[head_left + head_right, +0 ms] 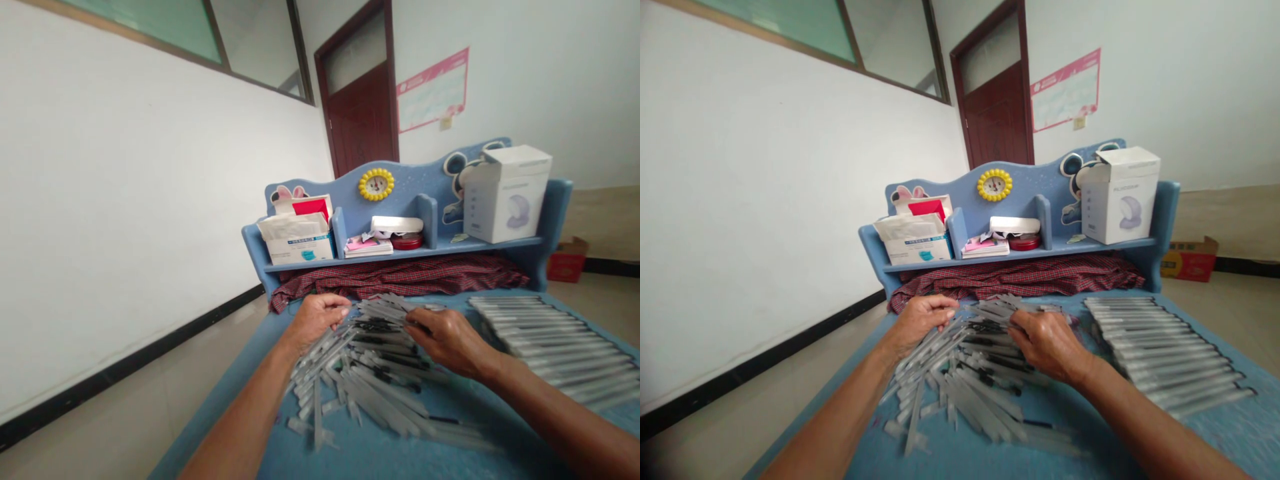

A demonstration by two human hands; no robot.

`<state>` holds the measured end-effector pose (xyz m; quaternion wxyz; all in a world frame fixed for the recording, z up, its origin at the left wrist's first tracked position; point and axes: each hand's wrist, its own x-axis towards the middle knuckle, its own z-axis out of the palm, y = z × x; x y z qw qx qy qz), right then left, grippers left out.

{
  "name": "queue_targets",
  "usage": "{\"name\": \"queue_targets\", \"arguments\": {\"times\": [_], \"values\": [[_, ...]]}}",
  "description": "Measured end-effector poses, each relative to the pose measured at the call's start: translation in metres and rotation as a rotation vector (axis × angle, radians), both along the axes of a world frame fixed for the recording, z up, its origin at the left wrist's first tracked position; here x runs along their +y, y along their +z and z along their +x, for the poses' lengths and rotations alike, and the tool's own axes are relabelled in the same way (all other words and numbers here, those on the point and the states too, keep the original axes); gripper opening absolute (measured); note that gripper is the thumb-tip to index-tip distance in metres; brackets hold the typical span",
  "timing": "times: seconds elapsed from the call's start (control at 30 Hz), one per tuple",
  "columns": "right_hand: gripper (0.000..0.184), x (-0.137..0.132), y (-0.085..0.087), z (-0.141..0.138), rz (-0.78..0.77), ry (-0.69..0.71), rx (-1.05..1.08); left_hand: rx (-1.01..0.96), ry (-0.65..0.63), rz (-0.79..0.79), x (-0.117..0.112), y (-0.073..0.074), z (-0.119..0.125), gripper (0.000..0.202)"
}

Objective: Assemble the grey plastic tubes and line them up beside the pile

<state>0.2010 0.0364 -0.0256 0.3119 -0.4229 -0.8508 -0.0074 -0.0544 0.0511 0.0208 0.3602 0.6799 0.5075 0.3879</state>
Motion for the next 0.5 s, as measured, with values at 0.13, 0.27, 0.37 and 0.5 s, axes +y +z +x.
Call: {"name": "queue_targets", "arguments": {"times": [0.13, 0.27, 0.37, 0.5], "values": [[0.024, -0.0029, -0.0016, -0.0033, 0.027, 0.017, -0.062, -0.01, -0.027, -0.017, -0.0014, -0.0016, 0.0002, 0.023], [0.024, -0.002, -0.002, -0.0021, 0.015, 0.022, -0.067, -0.019, -0.032, -0.022, -0.0014, -0.0021, -0.0012, 0.022], [0.024, -0.0021, -0.0015, -0.0014, 0.022, 0.046, -0.068, -0.015, -0.025, -0.022, -0.0005, -0.0027, -0.0032, 0.023], [0.024, -0.0035, -0.0021, -0.0022, 0.063, 0.077, -0.085, 0.006, -0.03, -0.031, -0.0011, -0.0035, -0.0037, 0.023]]}}
